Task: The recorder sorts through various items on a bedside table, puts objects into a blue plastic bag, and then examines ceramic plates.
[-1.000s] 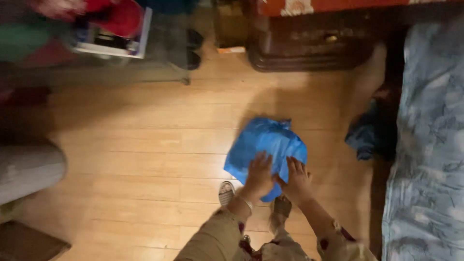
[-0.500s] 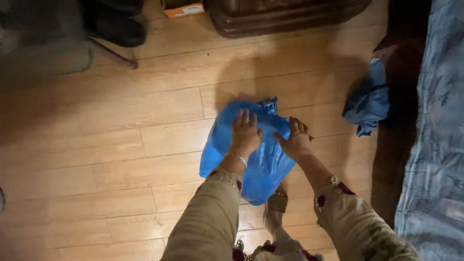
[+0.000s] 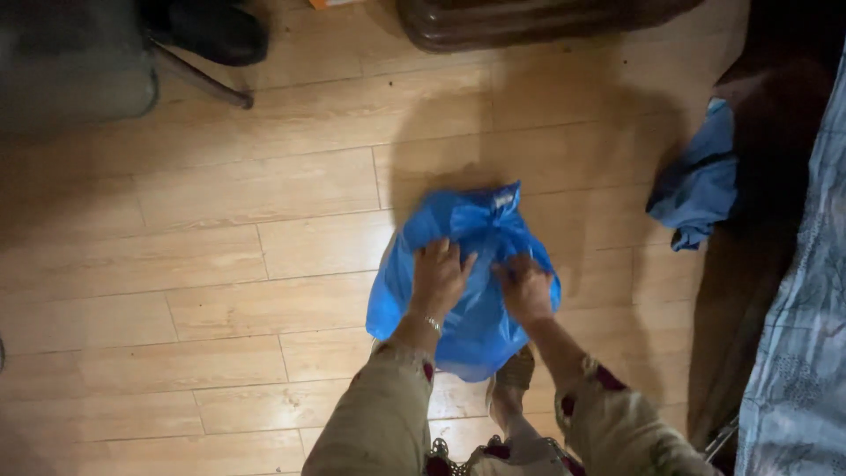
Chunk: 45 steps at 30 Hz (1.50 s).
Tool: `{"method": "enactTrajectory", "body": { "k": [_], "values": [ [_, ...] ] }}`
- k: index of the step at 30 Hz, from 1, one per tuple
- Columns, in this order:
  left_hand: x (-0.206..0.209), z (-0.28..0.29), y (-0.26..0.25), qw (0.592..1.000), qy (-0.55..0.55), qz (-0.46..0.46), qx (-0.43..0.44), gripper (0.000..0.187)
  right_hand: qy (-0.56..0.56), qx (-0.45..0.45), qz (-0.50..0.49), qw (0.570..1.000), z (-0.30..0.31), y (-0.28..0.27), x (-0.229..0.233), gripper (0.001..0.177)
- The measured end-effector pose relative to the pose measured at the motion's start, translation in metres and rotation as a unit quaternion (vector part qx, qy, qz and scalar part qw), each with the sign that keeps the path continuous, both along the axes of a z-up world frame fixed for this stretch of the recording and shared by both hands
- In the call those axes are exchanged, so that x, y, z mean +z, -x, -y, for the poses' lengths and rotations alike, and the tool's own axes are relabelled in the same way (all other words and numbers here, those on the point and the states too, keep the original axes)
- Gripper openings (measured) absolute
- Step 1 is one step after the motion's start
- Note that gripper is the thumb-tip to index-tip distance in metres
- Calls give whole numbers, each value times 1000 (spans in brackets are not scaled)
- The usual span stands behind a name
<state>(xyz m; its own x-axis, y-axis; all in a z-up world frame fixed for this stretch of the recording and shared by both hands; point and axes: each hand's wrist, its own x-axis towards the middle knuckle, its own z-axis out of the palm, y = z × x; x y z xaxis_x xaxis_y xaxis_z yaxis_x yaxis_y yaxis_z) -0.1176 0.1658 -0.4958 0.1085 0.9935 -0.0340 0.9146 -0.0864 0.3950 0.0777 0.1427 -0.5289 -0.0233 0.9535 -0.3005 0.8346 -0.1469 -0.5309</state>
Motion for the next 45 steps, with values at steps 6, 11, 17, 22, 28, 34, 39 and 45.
{"method": "enactTrajectory", "body": {
  "k": [6,11,17,22,28,34,39,45],
  "values": [
    [31,55,21,997,-38,56,44,31,-25,-10,-97,995,66,29,14,28],
    [10,117,39,980,83,163,79,13,55,-31,-107,992,108,46,47,25],
    [51,178,58,952,118,242,147,10,131,-13,-93,987,158,43,76,24],
    [109,207,69,922,197,253,216,21,110,61,-116,985,168,47,95,24],
    [206,215,108,908,207,239,275,41,49,180,-159,969,195,63,63,20],
    [234,244,128,929,60,144,335,53,3,251,-188,950,202,94,95,19],
    [298,231,169,905,89,224,351,25,-103,279,-236,925,158,149,226,20],
    [402,187,224,905,18,217,365,27,50,243,-256,934,95,221,404,23]
  ]
}}
